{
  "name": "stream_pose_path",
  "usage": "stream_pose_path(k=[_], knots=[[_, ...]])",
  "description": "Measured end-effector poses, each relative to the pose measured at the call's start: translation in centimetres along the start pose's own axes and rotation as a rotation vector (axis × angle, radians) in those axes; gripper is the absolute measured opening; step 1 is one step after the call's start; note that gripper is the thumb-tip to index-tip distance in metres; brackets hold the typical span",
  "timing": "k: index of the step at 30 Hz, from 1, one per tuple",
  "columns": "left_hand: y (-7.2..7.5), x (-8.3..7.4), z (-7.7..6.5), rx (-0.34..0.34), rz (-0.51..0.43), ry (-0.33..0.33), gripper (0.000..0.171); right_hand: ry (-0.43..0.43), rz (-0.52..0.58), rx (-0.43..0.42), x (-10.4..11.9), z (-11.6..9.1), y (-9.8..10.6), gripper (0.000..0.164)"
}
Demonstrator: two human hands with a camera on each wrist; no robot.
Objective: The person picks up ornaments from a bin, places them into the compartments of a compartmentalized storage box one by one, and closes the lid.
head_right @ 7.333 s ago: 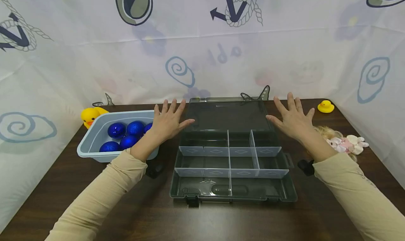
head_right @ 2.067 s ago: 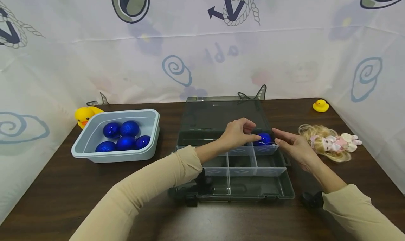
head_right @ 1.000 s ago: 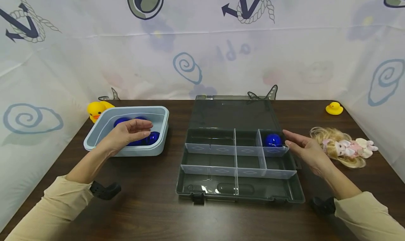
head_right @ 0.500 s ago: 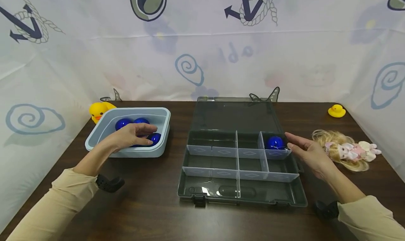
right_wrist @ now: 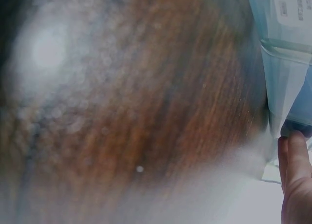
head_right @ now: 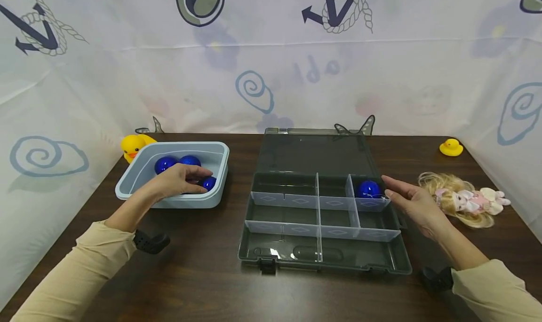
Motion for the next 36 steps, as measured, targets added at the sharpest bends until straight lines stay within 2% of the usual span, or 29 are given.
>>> stream_pose_path(k=[6, 11, 16, 19, 22, 26, 32, 36], knots=[[0.7, 0.3, -0.1, -0.008, -0.080, 0.030, 0.052, 0.028, 0.024, -0.003, 0.1, 0.0, 0.0, 0.056], [2.4, -0.4, -0.3, -0.042, -0.162, 0.020, 0.054, 0.027, 0.013, -0.004, 0.0, -0.1, 0.1, 0.057], [4.7, -2.5, -0.7, -0.111, -0.217, 0.016, 0.054, 0.012, 0.009, -0.010, 0.0, -0.2, 0.2, 0.059], [5.2, -4.3, -0.4, -0.147, -0.275, -0.013, 0.053, 0.018, 0.008, -0.008, 0.2, -0.2, 0.1, 0.059], [4.3, -6.6, 0.6, -0.157, -0.363, -0.063, 0.051, 0.035, 0.019, -0.010, 0.5, 0.0, 0.0, 0.059], [1.7, -10.4, 2.9, -0.130, -0.467, -0.112, 0.050, 0.046, 0.010, -0.013, 0.7, 0.0, 0.1, 0.058], [-2.5, -16.1, 6.4, -0.117, -0.559, -0.172, 0.047, 0.020, -0.064, -0.010, 0.7, 0.0, 0.2, 0.057], [-5.4, -18.3, 8.0, -0.124, -0.571, -0.174, 0.046, 0.022, -0.033, -0.017, 0.6, -0.1, 0.3, 0.058]])
Point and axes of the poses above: each hand's wrist, its own z-axis towards the middle knuckle, its own y-axis out of the back of the hand, x = y × z, the point moved 9 cm from there along z, towards the middle knuckle, and after that the axes turned 4 degrees about z, right-handed, at the moved point
